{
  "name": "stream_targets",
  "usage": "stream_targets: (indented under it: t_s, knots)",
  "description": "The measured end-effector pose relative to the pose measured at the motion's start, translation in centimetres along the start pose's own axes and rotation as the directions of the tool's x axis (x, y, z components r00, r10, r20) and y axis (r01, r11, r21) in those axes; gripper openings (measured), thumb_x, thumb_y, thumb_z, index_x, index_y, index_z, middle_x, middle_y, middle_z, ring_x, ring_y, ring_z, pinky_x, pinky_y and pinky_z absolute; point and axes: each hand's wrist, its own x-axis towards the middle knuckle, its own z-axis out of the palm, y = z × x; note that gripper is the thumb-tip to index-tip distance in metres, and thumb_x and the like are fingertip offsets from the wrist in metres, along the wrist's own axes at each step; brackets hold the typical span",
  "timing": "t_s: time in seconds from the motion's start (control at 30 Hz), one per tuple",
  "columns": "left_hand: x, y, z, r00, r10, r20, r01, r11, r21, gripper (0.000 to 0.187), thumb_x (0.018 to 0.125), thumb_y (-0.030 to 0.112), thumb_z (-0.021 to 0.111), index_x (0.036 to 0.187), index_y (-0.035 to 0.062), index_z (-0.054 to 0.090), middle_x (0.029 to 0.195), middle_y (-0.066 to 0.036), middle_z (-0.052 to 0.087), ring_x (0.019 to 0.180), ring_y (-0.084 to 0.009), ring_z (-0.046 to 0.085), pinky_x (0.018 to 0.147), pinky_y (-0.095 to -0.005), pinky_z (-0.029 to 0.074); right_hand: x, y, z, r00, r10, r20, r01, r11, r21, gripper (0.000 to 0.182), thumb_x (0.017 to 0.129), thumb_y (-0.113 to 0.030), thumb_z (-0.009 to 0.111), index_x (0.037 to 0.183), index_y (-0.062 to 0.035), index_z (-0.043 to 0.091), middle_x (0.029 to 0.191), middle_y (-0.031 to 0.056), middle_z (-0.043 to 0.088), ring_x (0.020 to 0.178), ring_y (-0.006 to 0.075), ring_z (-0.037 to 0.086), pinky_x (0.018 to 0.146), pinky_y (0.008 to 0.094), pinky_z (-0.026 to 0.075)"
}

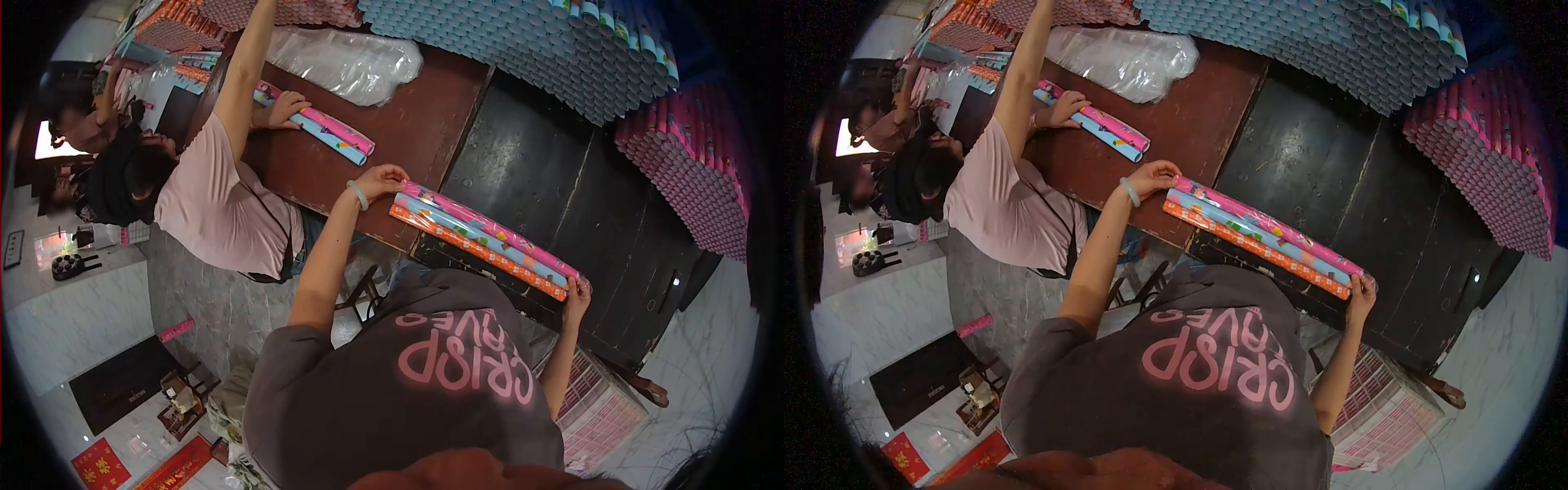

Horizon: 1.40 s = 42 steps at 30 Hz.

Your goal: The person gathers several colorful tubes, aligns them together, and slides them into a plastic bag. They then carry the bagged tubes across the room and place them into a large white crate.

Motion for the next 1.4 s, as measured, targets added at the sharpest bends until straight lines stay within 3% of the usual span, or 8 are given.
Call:
stream_targets:
  t_s: [0.13, 0.2, 0.53, 0.6, 0.67, 0.8, 1.0, 1.4]
  knots:
    - [0.4, 0.2, -0.5, 1.000, -0.001, 0.025, 0.000, 0.999, 0.044, 0.023, 0.077, -0.001, 0.064, 0.098, 0.0018, 0.056, 0.093, -0.003, 0.059, 0.088, -0.0107, 0.057, 0.080, -0.0241, 0.047, 0.0, 1.3, -0.5, 0.999, 0.036, 0.003, -0.036, 0.999, 0.022, 0.005, 0.080, -0.003, 0.064, 0.084, 0.0002, 0.062, 0.085, -0.0007, 0.053, 0.081, 0.0083, 0.048, 0.074, 0.0213, 0.038]
    - [0.7, 0.1, -1.1, 0.994, 0.019, 0.109, -0.048, 0.963, 0.266, 0.025, 0.076, -0.002, 0.066, 0.098, 0.0026, 0.056, 0.092, -0.002, 0.058, 0.087, -0.0092, 0.056, 0.079, -0.0237, 0.047, 0.1, 1.6, -0.8, 0.999, 0.038, 0.003, -0.038, 0.999, 0.005, 0.005, 0.080, -0.003, 0.064, 0.084, 0.0005, 0.063, 0.086, -0.0004, 0.054, 0.082, 0.0085, 0.049, 0.075, 0.0215, 0.038]
    - [0.4, -0.3, 0.1, 0.989, 0.151, -0.004, -0.146, 0.960, 0.240, 0.021, 0.078, 0.004, 0.066, 0.098, 0.0039, 0.061, 0.095, -0.004, 0.062, 0.086, -0.0085, 0.058, 0.074, -0.0240, 0.048, -0.3, 1.6, -0.6, 0.999, 0.042, -0.023, -0.039, 0.993, 0.113, 0.004, 0.081, -0.003, 0.064, 0.081, -0.0018, 0.060, 0.083, -0.0017, 0.054, 0.080, 0.0071, 0.049, 0.074, 0.0212, 0.039]
    - [0.3, -0.6, 0.5, 0.981, 0.182, -0.064, -0.121, 0.838, 0.532, 0.017, 0.081, 0.012, 0.064, 0.097, 0.0056, 0.065, 0.100, -0.006, 0.063, 0.093, -0.0140, 0.058, 0.078, -0.0313, 0.048, -0.4, 0.8, -0.1, 0.998, 0.058, -0.024, -0.054, 0.989, 0.135, 0.005, 0.081, -0.003, 0.064, 0.080, -0.0028, 0.059, 0.081, -0.0028, 0.053, 0.078, 0.0062, 0.049, 0.074, 0.0205, 0.039]
    - [-0.8, 1.4, 3.2, 0.796, 0.591, 0.129, -0.275, 0.162, 0.948, 0.018, 0.083, 0.021, 0.059, 0.091, 0.0078, 0.068, 0.102, -0.007, 0.063, 0.102, -0.0218, 0.055, 0.087, -0.0399, 0.043, -0.4, -0.1, 0.2, 0.998, 0.065, -0.015, -0.064, 0.997, 0.049, 0.007, 0.081, -0.003, 0.064, 0.078, -0.0040, 0.057, 0.079, -0.0043, 0.052, 0.076, 0.0048, 0.047, 0.072, 0.0194, 0.039]
    - [-0.8, -0.3, 9.7, 0.831, 0.520, 0.198, -0.146, -0.140, 0.979, 0.053, 0.087, 0.039, 0.044, 0.123, -0.0005, 0.047, 0.127, -0.015, 0.047, 0.124, -0.0292, 0.036, 0.107, -0.0428, 0.021, -0.2, -0.1, 0.6, 0.994, 0.091, -0.055, -0.090, 0.996, 0.018, 0.008, 0.081, -0.005, 0.064, 0.077, -0.0030, 0.058, 0.075, -0.0042, 0.051, 0.073, 0.0053, 0.047, 0.069, 0.0195, 0.039]
    - [0.6, -2.4, 15.0, 0.817, 0.544, 0.192, -0.127, -0.156, 0.980, 0.058, 0.086, 0.039, 0.045, 0.124, -0.0053, 0.043, 0.130, -0.018, 0.042, 0.127, -0.0291, 0.032, 0.108, -0.0432, 0.018, 0.2, 0.2, 1.0, 0.979, 0.189, -0.080, -0.180, 0.978, 0.109, 0.010, 0.081, -0.010, 0.066, 0.077, -0.0013, 0.063, 0.075, -0.0012, 0.061, 0.069, 0.0056, 0.054, 0.063, 0.0196, 0.042]
    - [2.3, -3.5, 18.3, 0.829, 0.459, 0.319, -0.218, -0.260, 0.941, 0.056, 0.088, 0.039, 0.040, 0.125, -0.0030, 0.042, 0.131, -0.016, 0.042, 0.126, -0.0281, 0.034, 0.108, -0.0430, 0.018, -3.3, -1.1, -0.7, 0.942, 0.296, -0.155, -0.309, 0.949, -0.062, 0.020, 0.080, -0.020, 0.069, 0.080, -0.0011, 0.064, 0.067, -0.0020, 0.059, 0.058, 0.0042, 0.049, 0.052, 0.0193, 0.039]
